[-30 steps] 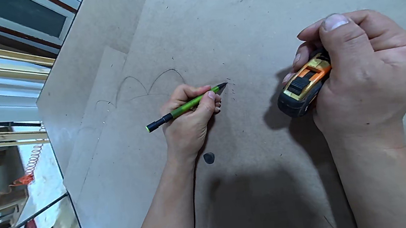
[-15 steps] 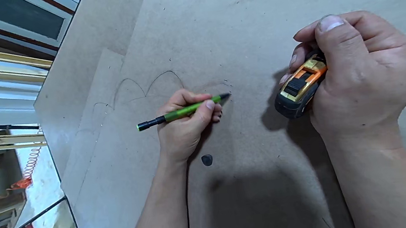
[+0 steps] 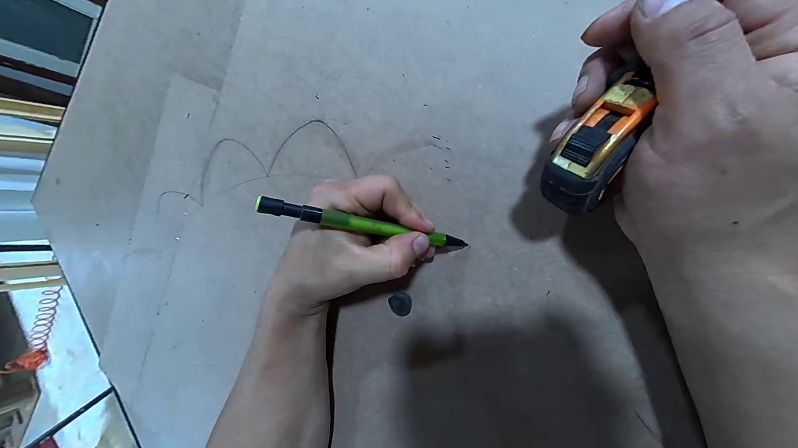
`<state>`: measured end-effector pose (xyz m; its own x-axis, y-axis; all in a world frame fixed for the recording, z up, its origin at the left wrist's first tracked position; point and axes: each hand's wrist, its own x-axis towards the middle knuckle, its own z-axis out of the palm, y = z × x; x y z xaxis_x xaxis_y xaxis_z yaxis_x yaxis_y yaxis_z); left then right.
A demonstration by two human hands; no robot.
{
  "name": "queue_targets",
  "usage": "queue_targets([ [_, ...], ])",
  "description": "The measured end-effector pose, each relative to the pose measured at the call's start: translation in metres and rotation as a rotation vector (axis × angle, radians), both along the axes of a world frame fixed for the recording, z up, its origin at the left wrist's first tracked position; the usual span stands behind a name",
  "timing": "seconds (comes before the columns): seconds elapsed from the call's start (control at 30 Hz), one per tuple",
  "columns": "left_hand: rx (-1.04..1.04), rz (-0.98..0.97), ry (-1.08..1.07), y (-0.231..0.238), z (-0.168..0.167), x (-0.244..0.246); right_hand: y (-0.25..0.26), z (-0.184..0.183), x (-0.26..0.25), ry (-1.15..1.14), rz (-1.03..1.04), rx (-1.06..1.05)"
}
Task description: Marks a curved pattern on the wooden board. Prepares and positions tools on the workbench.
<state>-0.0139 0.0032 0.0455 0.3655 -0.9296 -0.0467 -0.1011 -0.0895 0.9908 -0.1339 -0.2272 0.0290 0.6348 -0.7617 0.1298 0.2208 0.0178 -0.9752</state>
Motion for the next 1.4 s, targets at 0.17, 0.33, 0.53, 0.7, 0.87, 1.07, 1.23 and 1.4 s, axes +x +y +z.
queue_targets([
  [0.17,0.01,-0.015,-0.012,0.0,0.001,0.0,0.0,-0.001,0.001,-0.01,-0.003,-0.002],
  [0.33,-0.003,-0.021,0.003,-0.002,0.0,0.002,0.001,0.0,0.001,-0.013,-0.009,-0.002],
  [0.53,-0.014,-0.001,-0.022,-0.002,-0.002,0.004,0.001,0.0,0.001,-0.003,-0.008,-0.005],
  [0.7,0.012,0.051,-0.032,-0.003,0.0,-0.003,0.001,-0.001,0.001,-0.012,-0.005,0.005],
  [0.87,0.007,0.098,-0.025,-0.004,0.001,-0.006,0.001,-0.001,0.001,-0.013,-0.001,0.009],
  [1.07,-0.03,0.118,-0.028,-0.006,-0.004,-0.001,0.001,-0.001,0.001,-0.004,-0.008,0.004],
  [1.23,-0.028,0.161,-0.04,-0.007,-0.005,-0.002,0.001,-0.001,0.001,-0.012,-0.008,0.012],
  [1.4,-0.037,0.218,-0.057,-0.009,-0.006,-0.005,0.001,-0.001,0.001,-0.009,-0.004,0.005],
])
